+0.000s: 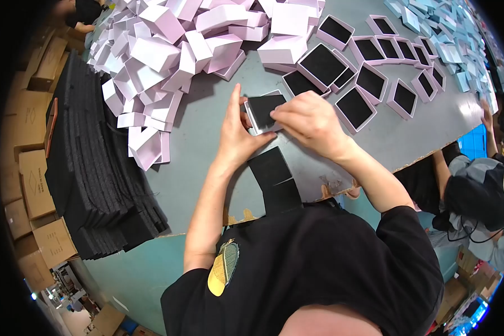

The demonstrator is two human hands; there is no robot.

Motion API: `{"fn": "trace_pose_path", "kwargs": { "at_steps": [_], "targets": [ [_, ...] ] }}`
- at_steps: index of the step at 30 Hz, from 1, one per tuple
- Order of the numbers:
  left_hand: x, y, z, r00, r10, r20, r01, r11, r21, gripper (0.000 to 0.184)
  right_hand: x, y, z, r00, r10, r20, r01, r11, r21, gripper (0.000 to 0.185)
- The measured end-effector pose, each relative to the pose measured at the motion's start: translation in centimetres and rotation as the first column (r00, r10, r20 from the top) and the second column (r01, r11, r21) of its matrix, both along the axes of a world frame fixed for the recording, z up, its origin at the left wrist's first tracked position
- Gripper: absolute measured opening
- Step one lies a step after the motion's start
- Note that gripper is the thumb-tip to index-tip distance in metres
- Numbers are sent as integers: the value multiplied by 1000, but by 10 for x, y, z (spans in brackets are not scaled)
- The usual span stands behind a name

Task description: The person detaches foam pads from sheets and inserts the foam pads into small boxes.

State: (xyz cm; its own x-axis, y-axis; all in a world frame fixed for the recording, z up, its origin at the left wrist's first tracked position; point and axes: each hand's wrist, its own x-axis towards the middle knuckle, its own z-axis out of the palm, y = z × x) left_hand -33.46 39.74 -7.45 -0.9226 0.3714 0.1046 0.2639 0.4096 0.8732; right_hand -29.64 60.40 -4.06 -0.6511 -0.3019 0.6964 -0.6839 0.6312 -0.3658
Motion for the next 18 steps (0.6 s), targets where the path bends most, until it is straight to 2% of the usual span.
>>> {"fn": "trace_pose_path", "kwargs": {
  "at_steps": [1,3,5,6,9,10,11,12,14,15,16,18],
  "targets": [
    [3,2,0,999,14,-38,-15,1000,-23,127,-3,-2,-4,999,25,19,-28,982,186,14],
    [7,2,0,999,-12,-39,10,999,-52,123,-1,-9,-8,978,28,205,-99,933,347,10],
    [10,2,1,998,-52,-44,48,995,-89,121,3,-8,0,951,7,310,-141,899,414,6],
    [12,2,3,997,-64,34,66,996,-53,113,6,-9,6,934,-3,359,-167,882,442,5],
    [16,-16,27,976,-216,-16,215,976,-27,99,25,-4,14,931,-69,358,-134,848,512,13],
    [17,-29,38,985,-161,-55,151,977,-153,81,33,3,24,901,-114,418,-156,814,559,17],
    [16,-44,42,957,-119,-264,59,973,-223,65,41,9,27,890,-165,426,-127,807,577,18],
    [14,-62,47,888,-66,-455,-129,915,-383,56,48,17,29,875,-218,433,-97,795,598,19],
    [14,-104,58,785,-35,-619,-400,734,-548,54,56,27,30,870,-308,384,2,782,623,17],
    [18,-113,74,786,-48,-617,-493,555,-670,58,60,31,30,880,-343,329,72,780,621,12],
    [20,-127,75,784,-7,-620,-544,473,-693,62,62,32,30,885,-379,270,145,776,613,8],
    [21,-144,74,833,70,-549,-523,427,-738,67,60,26,30,942,-198,272,84,921,381,18]
  ]
}}
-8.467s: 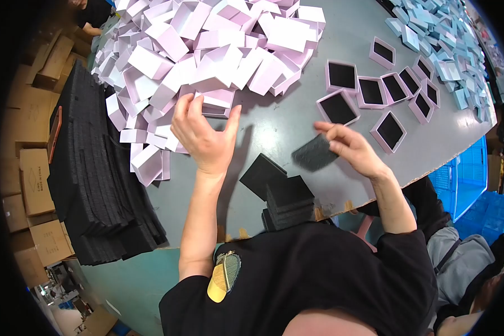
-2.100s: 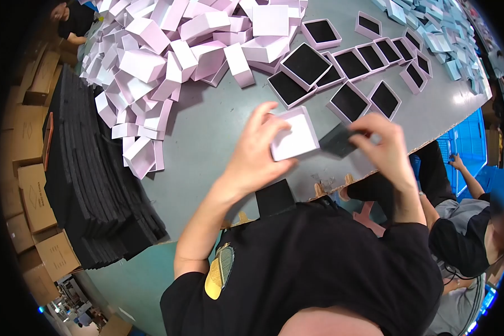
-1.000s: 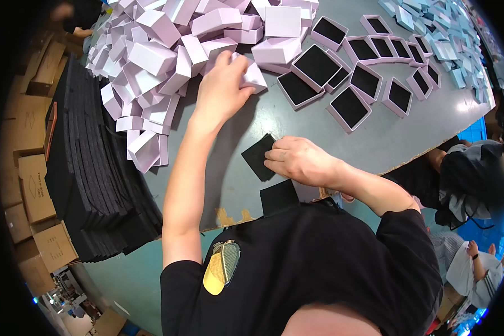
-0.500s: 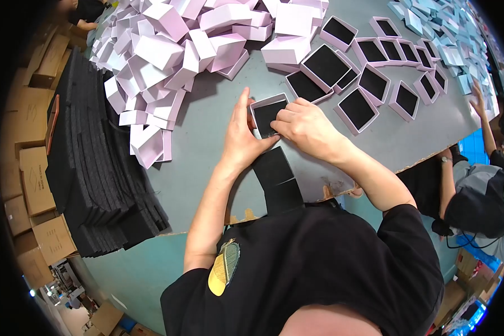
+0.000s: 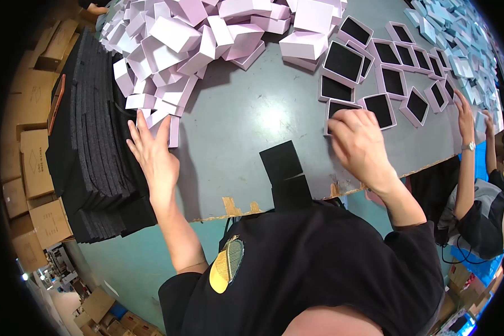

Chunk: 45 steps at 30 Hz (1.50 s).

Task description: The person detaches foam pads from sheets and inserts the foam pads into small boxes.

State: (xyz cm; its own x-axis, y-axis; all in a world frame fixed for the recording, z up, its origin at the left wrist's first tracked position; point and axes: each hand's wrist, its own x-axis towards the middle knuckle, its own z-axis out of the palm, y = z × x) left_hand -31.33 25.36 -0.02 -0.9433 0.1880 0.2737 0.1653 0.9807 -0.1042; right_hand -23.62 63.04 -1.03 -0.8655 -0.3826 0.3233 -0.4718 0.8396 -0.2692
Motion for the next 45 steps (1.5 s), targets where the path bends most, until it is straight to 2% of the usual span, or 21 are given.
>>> {"fn": "trace_pose_path", "kwargs": {
  "at_steps": [3,5,8,11,12,15,16,17,19,21,23,25,27,32,35,36,37,38,41,43,45],
  "targets": [
    [-2,-7,0,999,16,41,-18,999,47,67,0,-20,-6,922,378,85,-341,895,-289,28],
    [-6,-10,-2,1000,14,7,-14,997,71,64,3,-38,-18,844,493,211,-463,869,-177,32],
    [-11,-22,-9,997,37,-61,-35,999,31,48,-2,-47,-33,925,341,169,-329,939,-96,36],
    [-4,-17,-3,984,176,-29,-171,978,123,48,-18,-50,-32,977,211,26,-206,971,-123,20],
    [-1,-13,0,974,209,-82,-197,970,142,51,-22,-50,-36,979,202,-13,-202,979,-25,17],
    [13,3,19,975,181,-131,-143,956,255,51,-27,-43,-47,981,195,9,-194,979,-55,17],
    [18,14,32,983,183,-9,-167,914,370,52,-29,-41,-47,992,117,-50,-126,965,-232,18],
    [24,21,34,984,80,156,-155,815,558,58,-32,-39,-43,995,33,-93,-68,912,-404,19],
    [28,49,29,889,-178,421,-189,696,693,73,-37,-35,-20,999,-51,-17,28,769,-638,26],
    [19,73,-14,863,-454,222,143,640,755,103,-39,-36,-10,987,52,-151,-138,758,-638,25],
    [18,96,-36,787,-531,315,87,600,795,122,-36,-44,-15,960,192,-206,-275,791,-547,25],
    [23,113,-61,809,-552,201,94,459,884,124,-33,-45,-21,936,301,-181,-345,886,-311,18],
    [22,119,-61,774,-590,229,52,420,906,125,-30,-40,-28,940,341,-4,-339,934,-114,23],
    [17,138,-62,724,-639,260,24,401,916,119,-28,-35,-22,976,196,90,-210,960,184,7],
    [16,129,-56,772,-623,127,285,517,807,110,-30,-23,-16,997,42,69,-58,963,262,7],
    [14,114,-51,809,-587,-3,386,527,757,92,-29,-17,-12,1000,17,9,-19,968,251,10],
    [12,97,-42,881,-467,-76,414,683,602,70,-26,-13,-5,999,-8,-48,19,971,238,14],
    [8,74,-43,930,-344,-127,358,779,515,53,-22,-14,0,998,-4,-69,9,997,76,22],
    [9,26,-42,977,94,-192,-44,968,248,51,7,-22,20,837,421,348,-264,870,-416,28],
    [10,7,-52,985,150,-90,-126,965,230,50,20,-34,10,641,611,464,-414,785,-461,36],
    [10,-1,-59,975,211,75,-224,917,329,45,26,-41,-6,666,614,424,-399,773,-493,33]
  ]
}}
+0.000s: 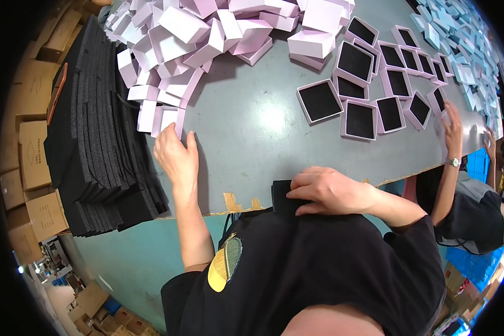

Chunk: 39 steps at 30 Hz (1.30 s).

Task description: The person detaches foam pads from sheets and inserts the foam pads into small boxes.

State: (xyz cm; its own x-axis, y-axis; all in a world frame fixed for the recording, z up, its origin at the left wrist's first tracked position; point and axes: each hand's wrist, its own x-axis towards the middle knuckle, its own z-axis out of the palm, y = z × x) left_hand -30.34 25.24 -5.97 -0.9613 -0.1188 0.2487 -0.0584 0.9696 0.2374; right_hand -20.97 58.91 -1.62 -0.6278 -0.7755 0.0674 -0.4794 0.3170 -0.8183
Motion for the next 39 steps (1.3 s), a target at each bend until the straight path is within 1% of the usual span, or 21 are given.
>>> {"fn": "trace_pose_path", "kwargs": {
  "at_steps": [1,4,5,7,8,10,12,15,16,18,19,20,22,28,31,32,34,36,37,38,39],
  "targets": [
    [0,-2,-2,997,29,72,-34,997,67,42,1,0,-4,1000,-1,9,1,1000,-11,30],
    [8,-9,-2,989,-53,138,44,997,62,24,-4,5,-5,991,-21,133,30,997,-66,19],
    [13,-5,2,986,-158,57,153,985,81,18,-8,8,-5,982,-31,188,48,995,-86,15],
    [27,16,16,931,-350,-105,359,929,91,8,-14,13,0,964,-196,180,214,973,-86,10],
    [31,27,17,893,-426,-143,448,862,235,6,-16,14,4,945,-273,182,292,952,-87,8],
    [41,48,3,844,-527,-99,508,726,463,11,-23,18,8,963,-253,94,260,963,-68,5],
    [39,61,-6,747,-661,-74,607,633,480,28,-25,20,10,966,-251,70,252,968,-11,9],
    [37,88,-11,813,-578,-66,471,587,658,75,-31,17,29,851,-495,-173,460,863,-207,12],
    [36,93,-13,816,-576,-55,452,575,682,89,-35,14,33,742,-561,-366,499,827,-258,17],
    [33,102,-16,813,-581,-39,424,544,724,118,-42,2,27,571,-508,-645,410,857,-312,17],
    [33,108,-13,816,-578,-14,373,509,776,125,-45,-3,17,568,-396,-722,336,912,-235,19],
    [31,110,-19,814,-579,-56,415,512,752,125,-46,-7,2,555,-276,-785,263,953,-149,21],
    [30,114,-24,810,-579,-91,451,516,728,126,-52,-11,-21,608,-105,-787,166,986,-3,21],
    [23,107,-13,757,-652,-40,482,516,708,123,-70,-4,-27,708,137,-693,7,980,201,15],
    [21,113,-6,733,-679,34,419,490,765,120,-65,-4,-3,793,254,-554,30,892,451,10],
    [22,114,-4,711,-702,28,438,474,764,119,-62,-5,3,817,278,-506,35,851,525,9],
    [22,113,1,668,-744,14,476,443,759,117,-59,-1,5,872,198,-448,47,877,479,7],
    [19,86,3,751,-658,-52,518,538,665,101,-57,14,3,893,103,-438,95,908,407,7],
    [12,67,3,810,-567,-150,545,632,551,78,-55,25,-1,902,64,-426,117,916,384,9],
    [8,48,2,886,-418,-199,463,785,411,56,-52,36,-1,913,13,-407,162,905,393,11],
    [3,27,-3,943,-255,-213,313,896,315,46,-49,46,-5,880,-63,-470,237,917,322,9]
  ]
}}
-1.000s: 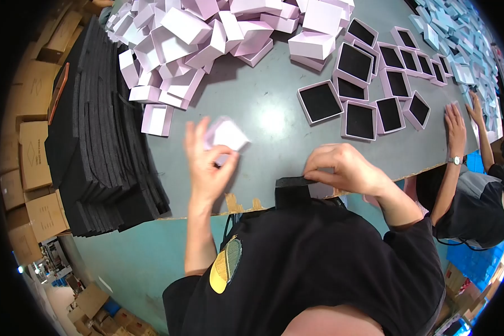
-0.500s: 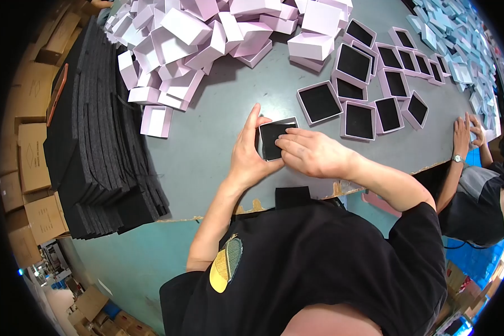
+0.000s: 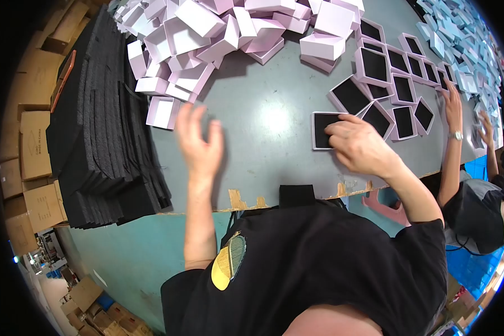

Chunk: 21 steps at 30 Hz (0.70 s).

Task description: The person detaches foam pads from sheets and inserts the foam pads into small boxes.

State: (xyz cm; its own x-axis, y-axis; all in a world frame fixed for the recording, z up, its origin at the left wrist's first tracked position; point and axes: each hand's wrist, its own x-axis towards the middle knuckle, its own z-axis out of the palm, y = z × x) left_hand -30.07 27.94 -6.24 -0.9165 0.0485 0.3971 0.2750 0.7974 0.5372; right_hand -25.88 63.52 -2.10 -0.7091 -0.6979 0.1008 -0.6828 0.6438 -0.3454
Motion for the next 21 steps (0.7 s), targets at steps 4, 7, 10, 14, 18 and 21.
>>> {"fn": "trace_pose_path", "kwargs": {
  "at_steps": [4,7,10,14,18,21],
  "targets": [
    [-17,-42,-13,925,334,-179,-379,837,-395,46,13,6,6,951,-216,-221,189,972,-137,10],
    [-26,-55,-28,906,414,-90,-410,800,-439,36,43,-13,-5,997,63,-36,-72,886,-457,19],
    [-19,-50,-11,948,302,100,-244,893,-378,18,74,-46,-4,932,207,297,-76,914,-398,30],
    [20,-5,-3,969,-237,66,242,966,-89,21,77,-47,-14,888,211,409,-20,905,-424,30],
    [42,43,-10,886,-450,115,422,884,202,50,59,-51,7,654,121,747,153,946,-287,35],
    [46,57,-9,878,-466,106,424,862,278,71,57,-62,5,628,101,771,121,967,-225,39]
  ]
}}
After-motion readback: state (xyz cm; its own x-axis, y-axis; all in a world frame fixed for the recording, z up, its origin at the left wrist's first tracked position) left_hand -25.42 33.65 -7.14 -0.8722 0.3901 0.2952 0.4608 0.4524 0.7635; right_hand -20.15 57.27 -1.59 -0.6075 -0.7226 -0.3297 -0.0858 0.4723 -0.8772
